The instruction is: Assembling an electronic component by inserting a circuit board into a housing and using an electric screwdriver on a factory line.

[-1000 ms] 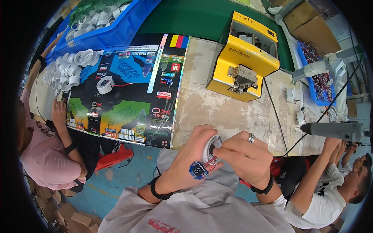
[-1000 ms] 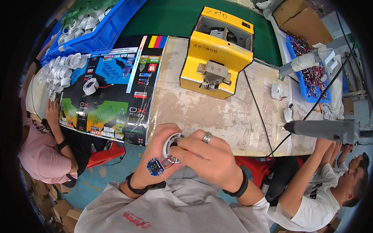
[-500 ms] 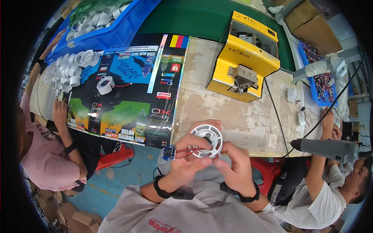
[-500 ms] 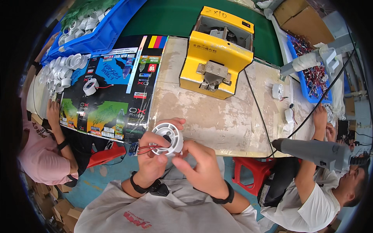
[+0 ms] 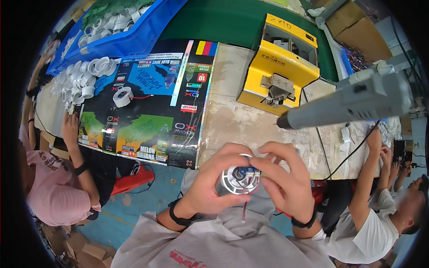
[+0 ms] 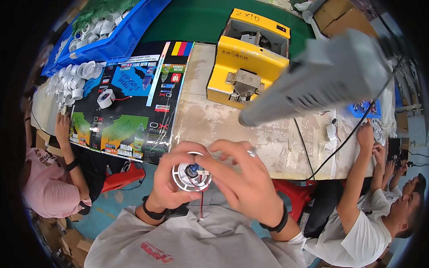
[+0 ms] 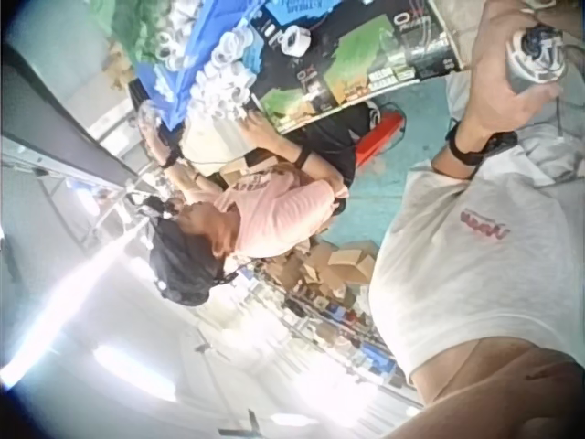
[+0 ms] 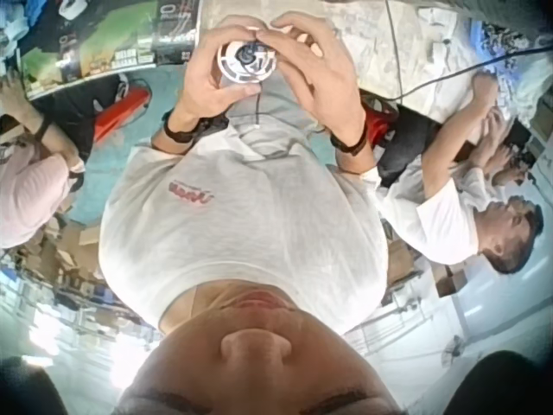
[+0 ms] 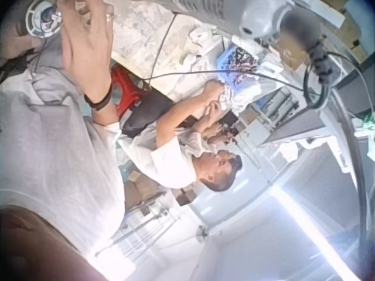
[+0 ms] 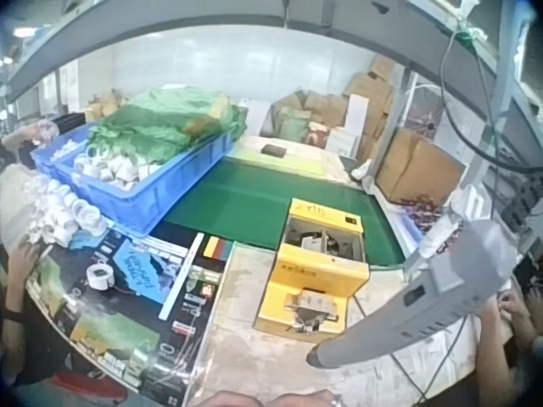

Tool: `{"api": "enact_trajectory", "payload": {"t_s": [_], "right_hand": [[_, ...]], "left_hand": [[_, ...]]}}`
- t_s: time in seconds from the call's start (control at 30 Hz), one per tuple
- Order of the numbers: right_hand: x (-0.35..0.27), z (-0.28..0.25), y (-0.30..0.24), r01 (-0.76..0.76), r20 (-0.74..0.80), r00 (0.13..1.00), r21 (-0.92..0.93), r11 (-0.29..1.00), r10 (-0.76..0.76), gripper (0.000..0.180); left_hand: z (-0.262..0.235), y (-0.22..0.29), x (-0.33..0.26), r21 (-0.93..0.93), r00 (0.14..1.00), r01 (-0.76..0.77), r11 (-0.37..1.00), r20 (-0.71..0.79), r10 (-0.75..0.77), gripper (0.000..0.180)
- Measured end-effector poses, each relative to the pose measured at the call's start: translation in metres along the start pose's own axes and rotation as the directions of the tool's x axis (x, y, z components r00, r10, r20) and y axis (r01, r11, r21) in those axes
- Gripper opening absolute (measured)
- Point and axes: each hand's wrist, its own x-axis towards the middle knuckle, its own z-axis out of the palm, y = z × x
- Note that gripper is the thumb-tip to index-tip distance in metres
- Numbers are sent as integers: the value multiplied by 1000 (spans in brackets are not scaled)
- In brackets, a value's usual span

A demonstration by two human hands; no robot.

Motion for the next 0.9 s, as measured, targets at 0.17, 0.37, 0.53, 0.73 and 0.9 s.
{"api": "enact_trajectory", "payload": {"t_s": [0.17, 0.37, 0.53, 0.73, 0.9], "right_hand": [[11, -11, 19, 246, 200, 939, 182, 952, -281, 33], [14, -13, 13, 138, 290, 929, 301, 944, -228, 23], [9, -21, 7, 130, 243, 948, 286, 949, -203, 29], [0, -17, 7, -6, 308, 941, 430, 903, -140, 28], [-5, -19, -4, 152, 210, 966, -6, 988, -147, 24]], "left_hand": [[-2, 4, -5, -208, 977, 214, 955, 39, -210, 80], [-5, 9, -9, -456, 900, 434, 777, 183, -395, 79], [-1, 7, -7, -221, 905, 422, 879, 150, -397, 84], [5, 12, -1, 88, 944, 323, 942, 47, -328, 77], [10, 13, 6, 169, 980, 180, 969, 52, -191, 69]]}}
